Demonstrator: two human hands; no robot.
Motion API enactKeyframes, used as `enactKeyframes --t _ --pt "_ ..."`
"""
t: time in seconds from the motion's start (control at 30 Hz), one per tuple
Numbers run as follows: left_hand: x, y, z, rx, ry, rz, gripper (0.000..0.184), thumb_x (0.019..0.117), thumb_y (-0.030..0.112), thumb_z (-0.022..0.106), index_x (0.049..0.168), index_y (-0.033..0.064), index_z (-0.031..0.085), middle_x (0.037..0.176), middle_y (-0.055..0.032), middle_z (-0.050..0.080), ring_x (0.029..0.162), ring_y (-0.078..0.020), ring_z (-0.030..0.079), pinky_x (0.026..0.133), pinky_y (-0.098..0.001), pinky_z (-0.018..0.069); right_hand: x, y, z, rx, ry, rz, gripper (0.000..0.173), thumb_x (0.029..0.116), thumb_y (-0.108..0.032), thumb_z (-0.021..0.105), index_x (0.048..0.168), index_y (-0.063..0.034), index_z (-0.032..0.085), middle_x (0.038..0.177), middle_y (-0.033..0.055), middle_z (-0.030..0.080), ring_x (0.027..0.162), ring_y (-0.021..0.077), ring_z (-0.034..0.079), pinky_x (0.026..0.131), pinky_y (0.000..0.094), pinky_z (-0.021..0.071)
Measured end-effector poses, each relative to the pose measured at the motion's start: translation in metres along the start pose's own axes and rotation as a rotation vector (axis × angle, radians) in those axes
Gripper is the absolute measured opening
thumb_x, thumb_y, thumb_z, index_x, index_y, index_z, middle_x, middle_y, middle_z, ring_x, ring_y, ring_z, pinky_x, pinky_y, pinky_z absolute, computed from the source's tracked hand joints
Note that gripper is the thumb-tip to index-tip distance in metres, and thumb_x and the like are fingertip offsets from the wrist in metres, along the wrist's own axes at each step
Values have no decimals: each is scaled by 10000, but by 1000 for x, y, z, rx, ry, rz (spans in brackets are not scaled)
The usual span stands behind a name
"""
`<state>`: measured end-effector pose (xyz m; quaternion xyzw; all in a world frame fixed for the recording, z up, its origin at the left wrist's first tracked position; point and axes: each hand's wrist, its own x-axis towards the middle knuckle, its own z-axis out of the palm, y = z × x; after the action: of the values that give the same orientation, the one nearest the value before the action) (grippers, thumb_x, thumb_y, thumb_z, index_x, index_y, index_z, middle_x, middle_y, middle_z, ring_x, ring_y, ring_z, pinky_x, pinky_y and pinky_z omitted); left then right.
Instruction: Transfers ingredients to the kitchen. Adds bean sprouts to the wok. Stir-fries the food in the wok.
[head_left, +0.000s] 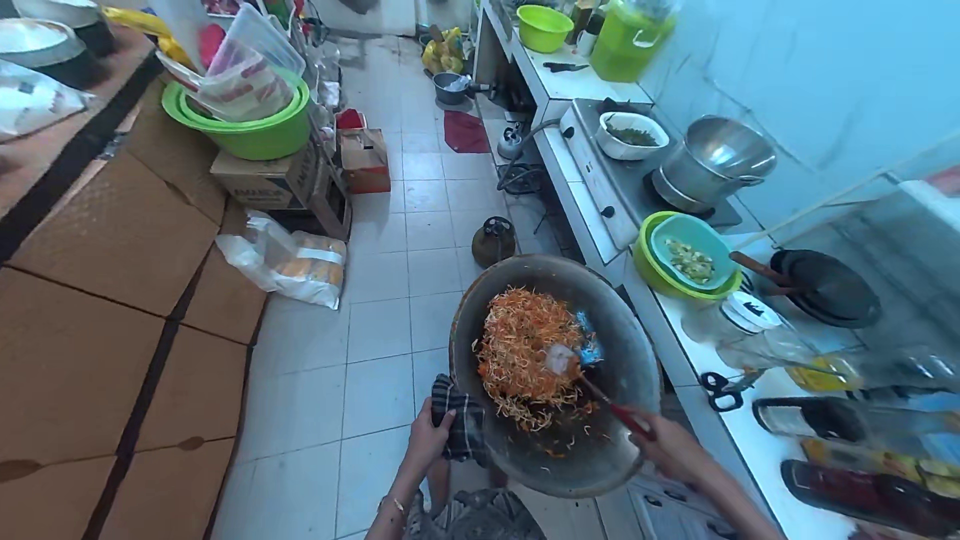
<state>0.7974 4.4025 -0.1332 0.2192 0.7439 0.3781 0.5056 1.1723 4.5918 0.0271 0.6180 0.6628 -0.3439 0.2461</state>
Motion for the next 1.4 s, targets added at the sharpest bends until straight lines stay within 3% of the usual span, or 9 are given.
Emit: enactKeyframes --t 0.1,0.3,0.6,0.77,0.93,1.1,1.23,1.3,1.4 --pt "-4 2 3 3 7 -3 472 991 220 679 1382 10 519 1177 -182 697 1084 -260 698 986 -469 547 3 24 -52 -202 -111 125 469 1016 -241 606 1474 -161 544 1190 259 679 989 418 705 870 600 570" --pt "-11 -4 10 24 31 -6 482 985 214 687 1380 -5 520 1156 -192 704 1078 -275 702 989 -477 544 -6 -31 -28 -178 -546 23 402 1095 -327 464 1459 -184 557 963 132 664 682 193 586 666 395 516" --pt "-30 -4 22 -31 21 -47 533 986 219 691 1414 -21 484 1201 -207 687 1121 -279 687 1016 -466 531 70 -169 111 996 -62 -4 450 1132 -228 374 1563 -97 381 849 75 563 506 116 472 465 273 436" --pt "-32 -8 21 -55 14 -33 501 962 202 721 1370 -17 528 1176 -189 703 1102 -258 697 1008 -451 542 34 -132 86 1542 -11 98 273 1138 -236 288 1098 -59 493 688 -10 503 400 15 356 359 161 329" --pt "-31 -8 23 -26 27 -53 499 970 209 709 1381 -5 523 1166 -181 710 1093 -269 704 998 -480 545 1 -62 35 935 108 110 369 1144 -223 285 1374 -40 507 732 29 534 458 77 446 418 230 412" --pt "-34 -3 24 -16 42 -32 514 967 175 716 1393 -32 516 1193 -207 697 1121 -278 691 1017 -464 534 19 -96 63 144 -66 139 427 1088 -236 422 1431 -1 514 1248 284 641 1098 404 671 954 573 527" --pt "-34 -7 23 -31 47 -21 495 963 173 723 1376 -23 533 1175 -196 705 1095 -266 700 999 -463 545 -30 -75 50 -9 -307 22 493 1126 -336 340 1582 -154 389 1062 249 670 820 366 685 776 543 562" --pt "-31 -6 22 -30 37 -9 486 962 186 725 1364 -19 543 1159 -185 713 1080 -254 707 989 -451 552 -41 -53 15 -114 -387 47 470 1123 -373 360 1521 -149 475 981 209 681 752 318 671 728 505 555" --pt "-33 -9 22 -25 46 -7 481 960 184 727 1354 -26 550 1145 -186 718 1070 -255 711 984 -450 554 -31 -48 -12 -404 -351 177 386 1076 -297 507 1242 28 630 1127 267 683 1009 410 690 890 601 536"
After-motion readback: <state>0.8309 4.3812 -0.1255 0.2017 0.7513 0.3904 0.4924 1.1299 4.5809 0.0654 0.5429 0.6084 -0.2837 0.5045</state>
